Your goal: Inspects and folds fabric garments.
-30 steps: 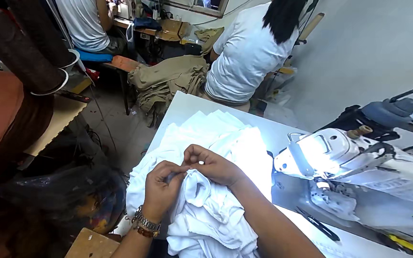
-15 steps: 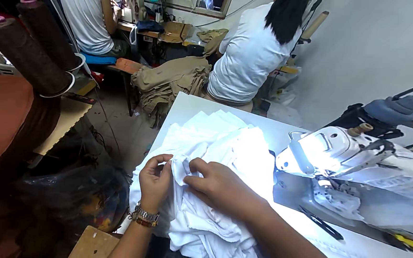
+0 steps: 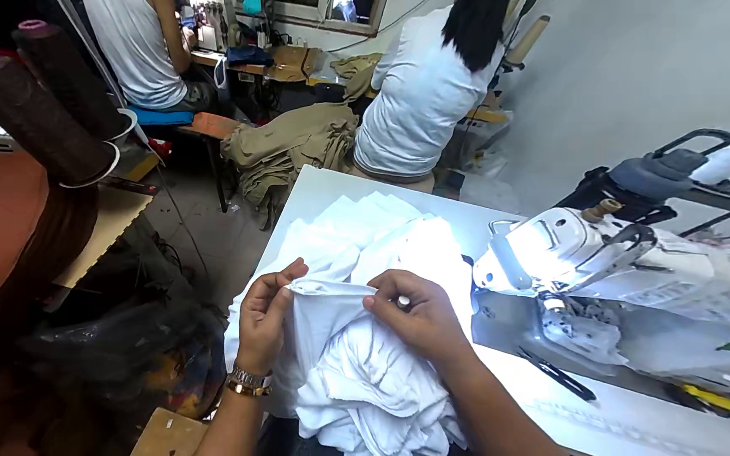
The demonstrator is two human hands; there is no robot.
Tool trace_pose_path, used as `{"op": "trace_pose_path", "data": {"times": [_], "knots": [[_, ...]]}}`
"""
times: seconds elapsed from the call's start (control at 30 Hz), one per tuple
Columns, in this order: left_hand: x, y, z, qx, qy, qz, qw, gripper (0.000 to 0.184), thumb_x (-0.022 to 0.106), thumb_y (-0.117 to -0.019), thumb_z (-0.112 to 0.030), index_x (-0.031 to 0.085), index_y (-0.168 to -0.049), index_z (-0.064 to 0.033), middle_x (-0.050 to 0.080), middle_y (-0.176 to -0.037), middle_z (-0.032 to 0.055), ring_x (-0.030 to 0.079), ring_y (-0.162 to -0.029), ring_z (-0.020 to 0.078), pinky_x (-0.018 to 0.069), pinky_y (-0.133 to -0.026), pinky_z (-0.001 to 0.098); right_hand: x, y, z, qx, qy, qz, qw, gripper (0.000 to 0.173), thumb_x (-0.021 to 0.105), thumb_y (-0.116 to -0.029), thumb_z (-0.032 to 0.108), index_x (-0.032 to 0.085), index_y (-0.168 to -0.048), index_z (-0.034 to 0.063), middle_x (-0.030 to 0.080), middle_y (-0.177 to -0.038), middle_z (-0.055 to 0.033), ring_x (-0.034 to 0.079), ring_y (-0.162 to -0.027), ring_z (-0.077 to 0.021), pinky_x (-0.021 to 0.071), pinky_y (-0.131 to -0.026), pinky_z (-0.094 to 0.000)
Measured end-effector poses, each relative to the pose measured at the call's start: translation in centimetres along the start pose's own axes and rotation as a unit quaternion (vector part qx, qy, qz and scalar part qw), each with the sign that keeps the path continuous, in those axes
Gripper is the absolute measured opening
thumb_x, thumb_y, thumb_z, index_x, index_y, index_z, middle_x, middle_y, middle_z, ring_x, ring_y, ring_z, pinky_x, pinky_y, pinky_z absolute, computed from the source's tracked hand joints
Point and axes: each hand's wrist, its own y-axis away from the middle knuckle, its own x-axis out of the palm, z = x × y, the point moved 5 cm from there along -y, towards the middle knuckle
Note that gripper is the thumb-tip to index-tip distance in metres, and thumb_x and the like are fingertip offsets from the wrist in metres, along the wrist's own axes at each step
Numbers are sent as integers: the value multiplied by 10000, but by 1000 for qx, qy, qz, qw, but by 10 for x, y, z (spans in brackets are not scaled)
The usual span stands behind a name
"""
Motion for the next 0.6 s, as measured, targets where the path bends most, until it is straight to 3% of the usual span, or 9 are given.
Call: {"op": "trace_pose_path", "data": {"times": [0.13, 0.23, 0.33, 0.47, 0.6], "knots": [[14, 6, 0, -60, 90, -17, 994, 165, 529, -1058, -214, 694, -1069, -212, 765, -1082, 15, 732, -999, 101, 602, -869, 277, 6, 9, -6, 37, 4, -48, 998, 92, 646, -908, 168, 641, -821, 140, 669, -845, 62, 593, -705, 28, 482, -601, -134], [22, 7, 3, -116, 119, -51, 985, 215, 500, -1066, -206, 715, -1058, -221, 740, -912, -34, 710, -819, 34, 603, -757, 218, 11, 13, -10, 21, 22, -58, 998, 54, 652, -908, 167, 657, -865, 135, 658, -807, 73, 575, -663, 33, 472, -570, -127], [25, 6, 15, -166, 157, -46, 972, 274, 405, -1091, -165, 679, -1093, -153, 712, -929, 2, 694, -868, 70, 591, -826, 253, 12, 15, -13, 11, 34, -52, 998, 60, 655, -916, 173, 656, -874, 131, 649, -787, 72, 554, -626, 25, 463, -541, -134], [32, 8, 6, -198, 203, -55, 957, 282, 437, -1067, -122, 716, -1046, -152, 722, -856, 3, 698, -798, 62, 596, -766, 231, 11, 19, -14, -1, 17, -55, 998, 48, 682, -880, 146, 668, -906, 109, 674, -824, 54, 577, -653, 23, 488, -579, -129], [36, 8, 7, -194, 157, -27, 968, 342, 386, -1068, -113, 725, -1055, -161, 678, -792, -32, 659, -746, 38, 571, -728, 200, 15, 19, -12, -20, -53, -54, 997, 173, 681, -897, 77, 621, -1059, 73, 669, -858, 42, 602, -699, 13, 523, -640, -132]]}}
